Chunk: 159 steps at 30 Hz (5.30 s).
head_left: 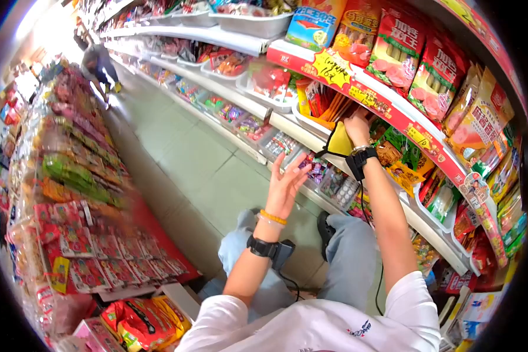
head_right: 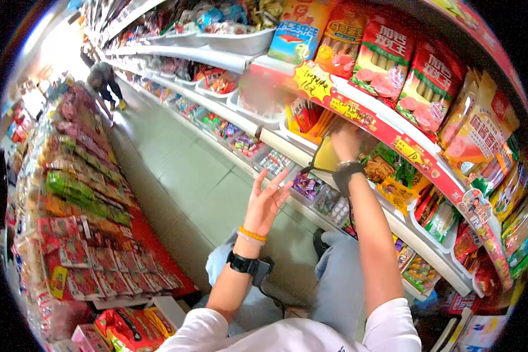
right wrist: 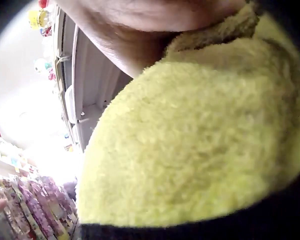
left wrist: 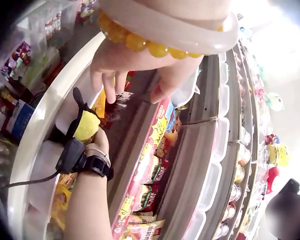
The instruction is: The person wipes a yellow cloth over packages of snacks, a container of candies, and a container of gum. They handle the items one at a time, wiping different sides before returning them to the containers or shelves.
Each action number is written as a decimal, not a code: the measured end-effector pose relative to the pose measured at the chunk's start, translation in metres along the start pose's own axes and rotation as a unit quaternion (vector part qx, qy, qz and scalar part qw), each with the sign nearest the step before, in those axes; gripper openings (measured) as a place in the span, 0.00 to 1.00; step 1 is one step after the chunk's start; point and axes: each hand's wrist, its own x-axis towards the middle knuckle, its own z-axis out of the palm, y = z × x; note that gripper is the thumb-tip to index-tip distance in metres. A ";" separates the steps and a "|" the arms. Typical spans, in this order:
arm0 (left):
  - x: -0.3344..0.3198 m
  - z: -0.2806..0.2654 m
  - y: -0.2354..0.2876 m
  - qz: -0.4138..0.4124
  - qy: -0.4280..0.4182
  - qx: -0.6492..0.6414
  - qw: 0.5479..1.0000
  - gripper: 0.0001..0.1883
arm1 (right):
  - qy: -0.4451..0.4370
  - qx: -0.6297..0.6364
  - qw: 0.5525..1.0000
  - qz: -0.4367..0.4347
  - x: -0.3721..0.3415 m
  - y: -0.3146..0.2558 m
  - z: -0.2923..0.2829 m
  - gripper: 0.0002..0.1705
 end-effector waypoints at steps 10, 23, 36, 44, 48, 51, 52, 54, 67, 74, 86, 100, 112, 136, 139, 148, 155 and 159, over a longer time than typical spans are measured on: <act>0.000 -0.002 -0.002 0.006 0.006 0.013 1.000 0.29 | 0.019 0.120 0.990 0.074 -0.012 -0.022 -0.008 0.29; 0.004 0.009 -0.011 -0.011 -0.011 0.027 1.000 0.31 | -0.118 0.022 0.993 0.010 0.002 -0.007 0.017 0.20; 0.005 0.008 -0.016 -0.014 -0.020 0.050 0.998 0.28 | -0.075 0.037 0.996 -0.022 -0.005 0.001 0.002 0.32; 0.004 0.006 -0.011 -0.013 -0.025 0.036 0.999 0.30 | -0.054 0.054 0.996 -0.034 -0.001 0.036 -0.020 0.22; 0.007 0.006 -0.013 -0.013 -0.021 0.037 0.999 0.30 | -0.024 0.098 0.994 -0.047 -0.003 0.019 -0.032 0.19; 0.005 0.009 -0.014 -0.016 -0.018 0.040 0.999 0.30 | -0.001 0.015 0.988 -0.156 -0.001 -0.007 -0.035 0.15; 0.005 0.010 -0.014 -0.016 -0.018 0.041 0.999 0.29 | -0.010 -0.016 0.981 -0.193 0.008 -0.010 -0.024 0.16; 0.007 0.008 -0.015 -0.014 -0.022 0.039 0.999 0.29 | -0.131 0.028 0.963 -0.233 0.006 -0.035 -0.046 0.22; 0.008 0.009 -0.016 -0.017 -0.021 0.053 0.998 0.30 | -0.176 -0.194 0.933 -0.246 0.001 -0.013 -0.033 0.21; 0.038 0.034 -0.015 0.125 -0.067 0.259 0.956 0.25 | 0.003 0.033 0.995 -0.098 -0.033 0.002 -0.061 0.17; 0.242 0.047 -0.075 0.412 -0.138 0.749 0.501 0.18 | -0.062 0.109 0.992 0.032 -0.007 0.040 -0.020 0.28; 0.261 0.050 -0.092 0.295 -0.099 0.781 0.541 0.25 | -0.036 0.152 0.988 -0.010 0.023 0.062 0.028 0.26; 0.269 0.060 -0.110 0.246 -0.085 0.876 0.407 0.21 | 0.004 0.103 0.994 -0.024 0.045 0.052 0.021 0.22; 0.255 0.054 -0.082 0.276 -0.215 0.819 0.455 0.18 | -0.016 0.059 0.993 0.099 -0.043 0.006 -0.055 0.22; 0.264 0.046 -0.092 0.296 -0.220 0.822 0.433 0.16 | -0.033 0.052 0.992 0.107 -0.046 0.010 -0.057 0.23; 0.281 0.027 -0.110 0.323 -0.195 0.797 0.471 0.18 | -0.039 0.139 0.989 0.035 -0.072 0.003 -0.066 0.33; 0.288 0.054 -0.094 0.182 -0.306 0.788 0.503 0.28 | 0.008 0.107 0.992 0.068 -0.079 0.025 -0.069 0.36; 0.292 0.068 -0.092 0.203 -0.307 0.796 0.480 0.27 | 0.009 0.094 0.993 0.066 -0.061 0.039 -0.067 0.27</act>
